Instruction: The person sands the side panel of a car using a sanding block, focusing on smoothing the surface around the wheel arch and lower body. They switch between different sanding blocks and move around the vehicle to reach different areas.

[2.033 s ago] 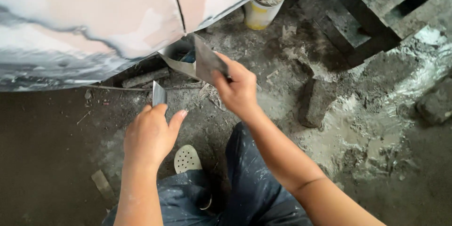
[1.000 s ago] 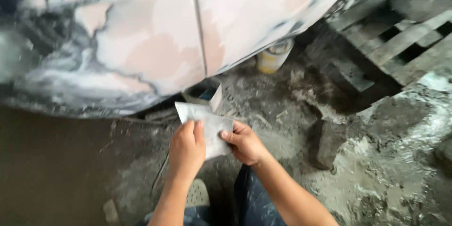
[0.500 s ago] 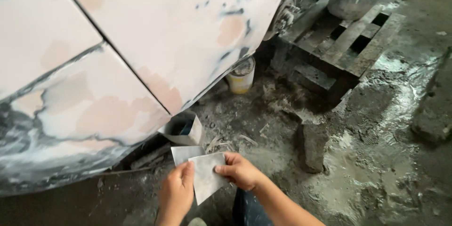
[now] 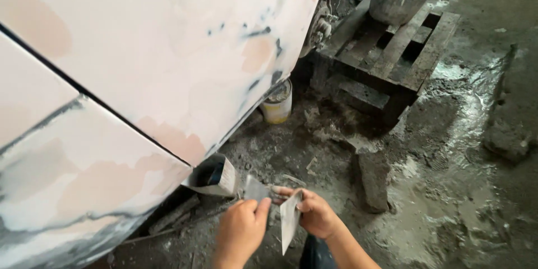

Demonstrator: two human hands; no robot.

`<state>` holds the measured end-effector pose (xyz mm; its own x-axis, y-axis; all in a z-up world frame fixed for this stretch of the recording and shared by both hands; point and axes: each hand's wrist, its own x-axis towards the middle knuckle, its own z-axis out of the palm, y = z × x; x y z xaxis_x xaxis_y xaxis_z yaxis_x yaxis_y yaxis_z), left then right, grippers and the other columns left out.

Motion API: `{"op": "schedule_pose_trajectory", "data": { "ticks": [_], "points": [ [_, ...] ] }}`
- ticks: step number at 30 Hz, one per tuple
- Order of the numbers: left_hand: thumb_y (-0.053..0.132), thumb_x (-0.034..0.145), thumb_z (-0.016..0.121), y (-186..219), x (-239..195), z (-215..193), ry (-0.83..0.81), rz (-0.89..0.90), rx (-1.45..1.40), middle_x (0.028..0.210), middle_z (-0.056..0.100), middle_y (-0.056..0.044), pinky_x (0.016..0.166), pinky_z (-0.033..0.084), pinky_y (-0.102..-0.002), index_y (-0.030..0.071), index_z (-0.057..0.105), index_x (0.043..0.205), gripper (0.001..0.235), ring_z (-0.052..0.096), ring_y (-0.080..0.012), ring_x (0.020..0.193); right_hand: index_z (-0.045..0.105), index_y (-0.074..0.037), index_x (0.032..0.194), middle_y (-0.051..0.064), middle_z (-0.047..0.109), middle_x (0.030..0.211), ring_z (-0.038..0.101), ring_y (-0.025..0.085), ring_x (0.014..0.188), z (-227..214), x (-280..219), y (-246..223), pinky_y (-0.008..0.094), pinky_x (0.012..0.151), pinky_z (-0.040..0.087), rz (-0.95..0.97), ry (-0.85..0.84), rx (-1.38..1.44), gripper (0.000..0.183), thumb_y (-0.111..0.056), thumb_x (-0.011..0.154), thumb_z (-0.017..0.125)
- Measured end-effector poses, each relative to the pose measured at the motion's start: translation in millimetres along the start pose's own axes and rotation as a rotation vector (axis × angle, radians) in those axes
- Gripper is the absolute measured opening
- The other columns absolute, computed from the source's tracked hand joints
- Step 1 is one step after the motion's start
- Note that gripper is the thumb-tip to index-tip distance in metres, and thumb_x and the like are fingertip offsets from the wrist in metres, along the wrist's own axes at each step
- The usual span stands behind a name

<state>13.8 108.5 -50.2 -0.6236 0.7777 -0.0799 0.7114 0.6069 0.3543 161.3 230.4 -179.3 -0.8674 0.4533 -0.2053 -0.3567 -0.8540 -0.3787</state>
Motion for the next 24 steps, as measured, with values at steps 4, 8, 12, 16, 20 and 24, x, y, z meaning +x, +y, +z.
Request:
{"op": "schedule_pose_trajectory", "data": {
  "ticks": [4, 8, 12, 16, 20, 24],
  "points": [
    [0.039, 0.097, 0.060, 1, 32, 30, 0.070, 0.238, -0.239, 0.077, 0.067, -0.020, 0.068, 0.051, -0.055, 0.004, 0.067, 0.073, 0.044, 0.065, -0.0440, 0.078, 0.064, 0.000, 0.116, 0.013, 0.073, 0.105, 0.070, 0.027, 0.100, -50, 21, 16, 0.043, 0.092, 0.055, 0.052, -0.101, -0.055, 0.037, -0.006, 0.080, 0.065],
    [0.037, 0.101, 0.057, 7, 64, 40, -0.023, 0.254, -0.339, 0.082, 0.070, -0.022, 0.070, 0.051, -0.053, 0.002, 0.067, 0.079, 0.043, 0.066, -0.0437, 0.082, 0.065, -0.001, 0.114, 0.014, 0.073, 0.101, 0.071, 0.028, 0.094, -55, 37, 14, 0.044, 0.089, 0.056, -0.001, -0.043, -0.029, 0.035, -0.006, 0.080, 0.065],
    [0.036, 0.095, 0.059, 9, 89, 44, -0.256, 0.083, -0.409, 0.090, 0.073, -0.020, 0.072, 0.052, -0.051, 0.008, 0.067, 0.107, 0.031, 0.069, -0.0420, 0.087, 0.067, -0.005, 0.115, 0.011, 0.073, 0.103, 0.071, 0.026, 0.091, -64, 40, 48, 0.042, 0.086, 0.056, -0.024, 0.258, 0.136, 0.039, -0.008, 0.077, 0.062],
    [0.035, 0.093, 0.065, -40, 88, 116, -0.208, -0.037, -0.395, 0.097, 0.076, -0.018, 0.079, 0.056, -0.046, 0.011, 0.065, 0.124, 0.040, 0.073, -0.0377, 0.094, 0.067, -0.010, 0.112, 0.008, 0.064, 0.092, 0.060, 0.026, 0.076, -80, 3, 76, 0.044, 0.072, 0.050, 0.134, 0.869, 0.116, 0.032, -0.014, 0.080, 0.063],
    [0.032, 0.094, 0.068, -44, 14, 127, -0.205, -0.059, -0.339, 0.119, 0.072, -0.018, 0.096, 0.052, -0.044, 0.009, 0.071, 0.118, 0.034, 0.065, -0.0363, 0.113, 0.065, -0.009, 0.107, 0.008, 0.058, 0.085, 0.054, 0.029, 0.071, -86, -74, 83, 0.048, 0.064, 0.042, 0.225, 1.061, -0.078, 0.026, -0.016, 0.082, 0.065],
    [0.025, 0.080, 0.077, -7, -62, 51, -0.512, -0.011, 0.085, 0.144, 0.049, -0.028, 0.103, 0.036, -0.059, 0.014, 0.072, 0.127, 0.048, 0.049, -0.0493, 0.131, 0.066, -0.007, 0.110, 0.010, 0.064, 0.096, 0.062, 0.030, 0.085, -40, -159, 87, 0.049, 0.077, 0.048, 0.259, 1.186, 0.259, 0.027, -0.016, 0.085, 0.064]
  ]
}}
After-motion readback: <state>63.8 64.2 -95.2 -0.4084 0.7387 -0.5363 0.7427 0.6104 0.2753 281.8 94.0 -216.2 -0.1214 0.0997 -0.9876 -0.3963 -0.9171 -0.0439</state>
